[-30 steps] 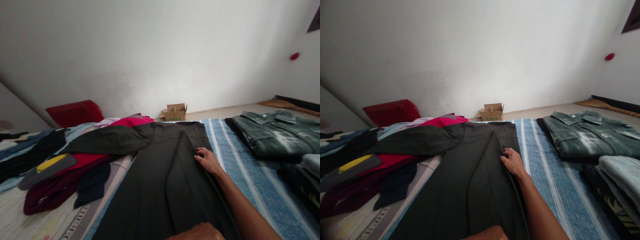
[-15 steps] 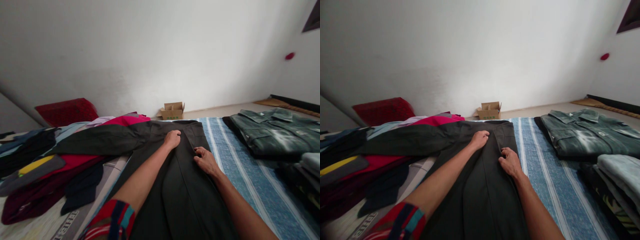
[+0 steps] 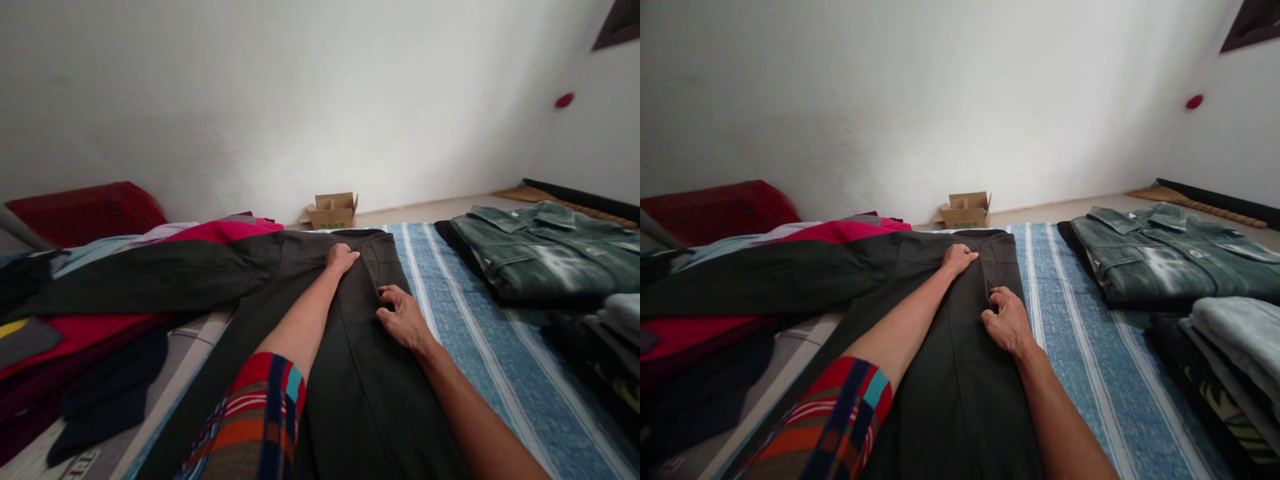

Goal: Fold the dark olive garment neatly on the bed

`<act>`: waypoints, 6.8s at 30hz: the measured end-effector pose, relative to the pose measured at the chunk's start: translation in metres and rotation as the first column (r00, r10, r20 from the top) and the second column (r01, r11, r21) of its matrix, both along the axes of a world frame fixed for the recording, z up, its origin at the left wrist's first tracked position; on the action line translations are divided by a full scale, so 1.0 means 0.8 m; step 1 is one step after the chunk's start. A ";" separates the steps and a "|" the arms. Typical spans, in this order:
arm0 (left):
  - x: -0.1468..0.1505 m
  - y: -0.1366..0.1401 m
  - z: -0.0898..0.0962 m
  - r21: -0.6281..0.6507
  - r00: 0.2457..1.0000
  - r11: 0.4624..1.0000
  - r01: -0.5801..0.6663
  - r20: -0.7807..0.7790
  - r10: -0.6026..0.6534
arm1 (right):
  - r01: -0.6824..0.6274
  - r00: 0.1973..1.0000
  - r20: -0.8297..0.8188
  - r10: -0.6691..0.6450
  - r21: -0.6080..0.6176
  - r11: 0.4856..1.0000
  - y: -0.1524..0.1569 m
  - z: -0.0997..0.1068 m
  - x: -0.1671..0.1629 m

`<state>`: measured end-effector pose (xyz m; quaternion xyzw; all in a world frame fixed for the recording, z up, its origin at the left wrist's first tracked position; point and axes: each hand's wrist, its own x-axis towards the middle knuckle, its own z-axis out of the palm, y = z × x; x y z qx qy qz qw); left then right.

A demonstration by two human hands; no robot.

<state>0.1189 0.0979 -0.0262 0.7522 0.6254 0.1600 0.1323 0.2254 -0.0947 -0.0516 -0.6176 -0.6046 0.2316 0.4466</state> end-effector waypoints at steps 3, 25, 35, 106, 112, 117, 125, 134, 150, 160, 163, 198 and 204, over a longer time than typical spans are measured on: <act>0.005 0.000 -0.001 0.003 1.000 1.000 0.006 -0.006 -0.006 | 0.003 1.000 0.019 -0.003 -0.018 1.000 -0.001 0.001 0.000; 0.022 -0.033 0.010 0.145 0.964 0.969 0.200 -0.209 -0.167 | 0.024 0.977 0.213 -0.013 -0.048 0.999 0.001 -0.003 0.002; -0.003 -0.115 -0.007 0.016 0.852 0.879 0.476 -0.256 -0.457 | 0.023 0.945 0.327 0.000 -0.067 0.998 0.002 -0.004 0.005; -0.133 -0.479 0.055 -0.085 0.998 0.996 0.026 -0.059 -0.031 | -0.139 0.654 0.739 0.160 -0.091 0.986 -0.056 0.036 -0.023; -0.098 -0.469 0.038 -0.058 0.926 0.956 0.289 -0.237 -0.294 | -0.196 0.641 0.727 0.245 -0.153 0.969 -0.070 0.016 -0.037; -0.087 -0.465 0.013 -0.181 0.891 0.939 0.293 -0.305 -0.337 | -0.192 0.659 0.712 0.242 -0.152 0.970 -0.075 0.019 -0.035; -0.088 -0.483 0.028 -0.161 0.847 0.893 0.421 -0.282 -0.451 | -0.222 0.651 0.722 0.235 -0.115 0.968 -0.118 0.029 -0.036; -0.082 -0.489 0.013 -0.148 0.813 0.861 0.487 -0.283 -0.508 | -0.208 0.664 0.709 0.239 -0.131 0.969 -0.142 0.043 -0.027; -0.082 -0.473 -0.005 0.067 0.787 0.825 0.562 -0.350 -0.508 | 0.037 0.855 0.517 0.030 -0.120 0.992 -0.216 0.042 -0.047; -0.084 -0.473 -0.006 0.085 0.786 0.821 0.565 -0.359 -0.504 | 0.074 0.862 0.507 -0.022 -0.083 0.994 -0.230 0.040 -0.050; -0.084 -0.472 -0.006 0.073 0.785 0.824 0.562 -0.360 -0.503 | 0.080 0.864 0.503 -0.031 -0.076 0.994 -0.230 0.035 -0.049; -0.102 -0.508 0.000 -0.133 0.879 0.899 0.417 -0.192 -0.436 | 0.090 0.840 0.542 -0.032 -0.083 0.992 -0.235 -0.005 -0.062; -0.105 -0.511 0.000 -0.178 0.887 0.887 0.427 -0.109 -0.449 | 0.077 0.830 0.557 -0.027 -0.066 0.995 -0.234 -0.018 -0.060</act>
